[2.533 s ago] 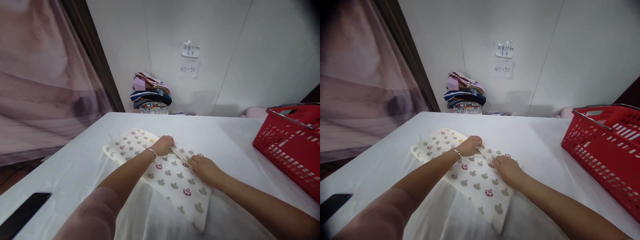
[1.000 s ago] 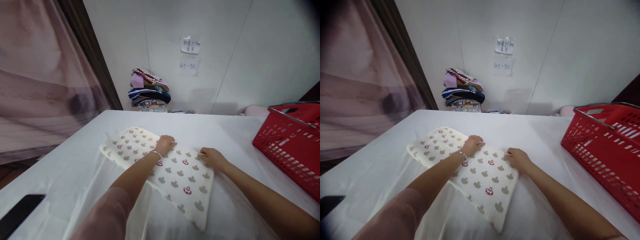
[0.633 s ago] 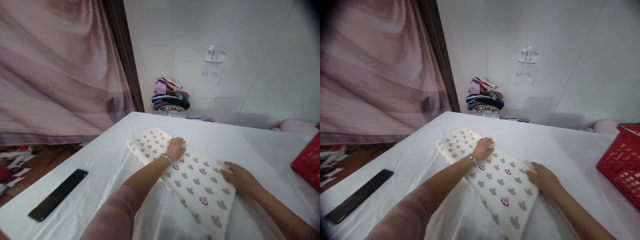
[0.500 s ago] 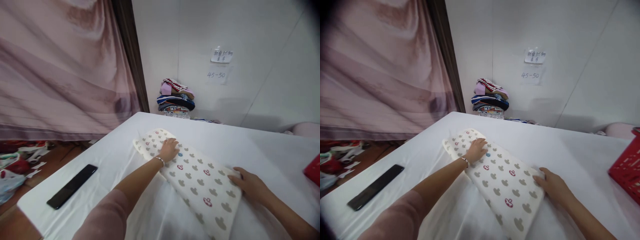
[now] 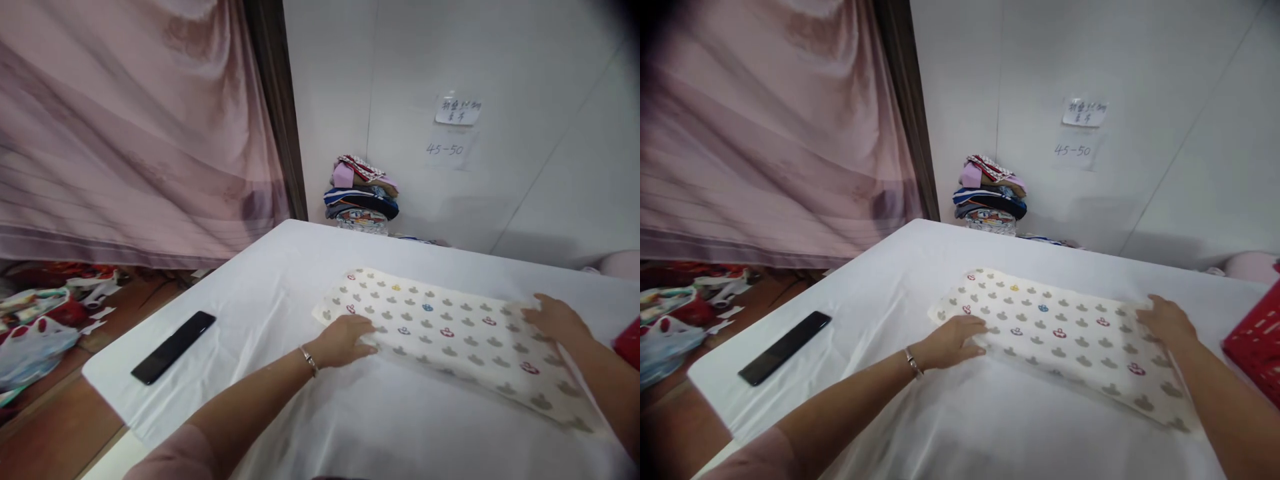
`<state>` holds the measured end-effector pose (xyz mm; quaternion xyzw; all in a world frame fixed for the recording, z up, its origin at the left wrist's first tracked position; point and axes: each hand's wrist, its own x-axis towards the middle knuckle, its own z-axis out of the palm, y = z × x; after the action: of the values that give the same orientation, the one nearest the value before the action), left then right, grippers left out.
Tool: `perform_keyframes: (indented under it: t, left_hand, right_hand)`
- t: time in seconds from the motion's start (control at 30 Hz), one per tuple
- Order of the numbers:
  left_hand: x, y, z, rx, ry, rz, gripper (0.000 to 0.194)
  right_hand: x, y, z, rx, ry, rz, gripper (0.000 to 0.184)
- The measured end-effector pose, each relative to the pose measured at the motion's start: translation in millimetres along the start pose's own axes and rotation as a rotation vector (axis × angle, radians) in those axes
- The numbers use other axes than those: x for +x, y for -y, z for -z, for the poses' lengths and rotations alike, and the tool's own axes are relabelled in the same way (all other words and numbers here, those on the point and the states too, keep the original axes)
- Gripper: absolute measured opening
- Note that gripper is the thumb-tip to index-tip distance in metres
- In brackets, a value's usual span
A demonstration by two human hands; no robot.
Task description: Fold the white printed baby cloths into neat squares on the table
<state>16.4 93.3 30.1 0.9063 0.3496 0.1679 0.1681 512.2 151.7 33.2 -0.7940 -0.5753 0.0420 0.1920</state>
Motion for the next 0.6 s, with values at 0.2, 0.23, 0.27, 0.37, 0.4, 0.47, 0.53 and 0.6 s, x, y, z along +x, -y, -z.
perform_keyframes:
  t: [0.2, 0.23, 0.27, 0.37, 0.4, 0.47, 0.53, 0.6]
  left_hand:
    - [-9.1, 38.5, 3.1, 0.208, -0.375, 0.416, 0.028]
    - [-10.5, 47.3, 3.9, 0.21, -0.412, 0.525, 0.031]
    - [-11.3, 54.5, 4.7, 0.193, -0.435, 0.628, 0.033]
    - [-7.7, 64.2, 8.3, 0.082, -0.407, 0.839, 0.039]
    - [-4.9, 63.6, 10.3, 0.05, -0.379, 0.875, 0.039]
    - [-0.2, 57.3, 15.5, -0.003, -0.321, 0.924, 0.04]
    - [-1.5, 44.2, 20.0, -0.064, -0.281, 0.937, 0.043]
    - [-13.3, 24.1, 20.3, -0.148, -0.255, 0.903, 0.045]
  right_hand:
    - [-97.7, 61.9, -17.9, 0.025, 0.149, 0.217, 0.053]
    - [-119.4, 70.4, -21.8, 0.037, 0.216, 0.282, 0.052]
    - [-139.1, 76.6, -25.4, 0.031, 0.277, 0.355, 0.052]
    - [-176.7, 79.4, -34.5, -0.042, 0.3, 0.571, 0.055]
    - [-180.8, 75.7, -37.0, -0.078, 0.262, 0.594, 0.055]
    - [-179.0, 62.2, -40.3, -0.148, 0.172, 0.568, 0.051]
    - [-171.1, 41.4, -41.2, -0.199, 0.12, 0.532, 0.048]
    - [-165.5, 15.0, -39.9, -0.229, 0.096, 0.531, 0.049]
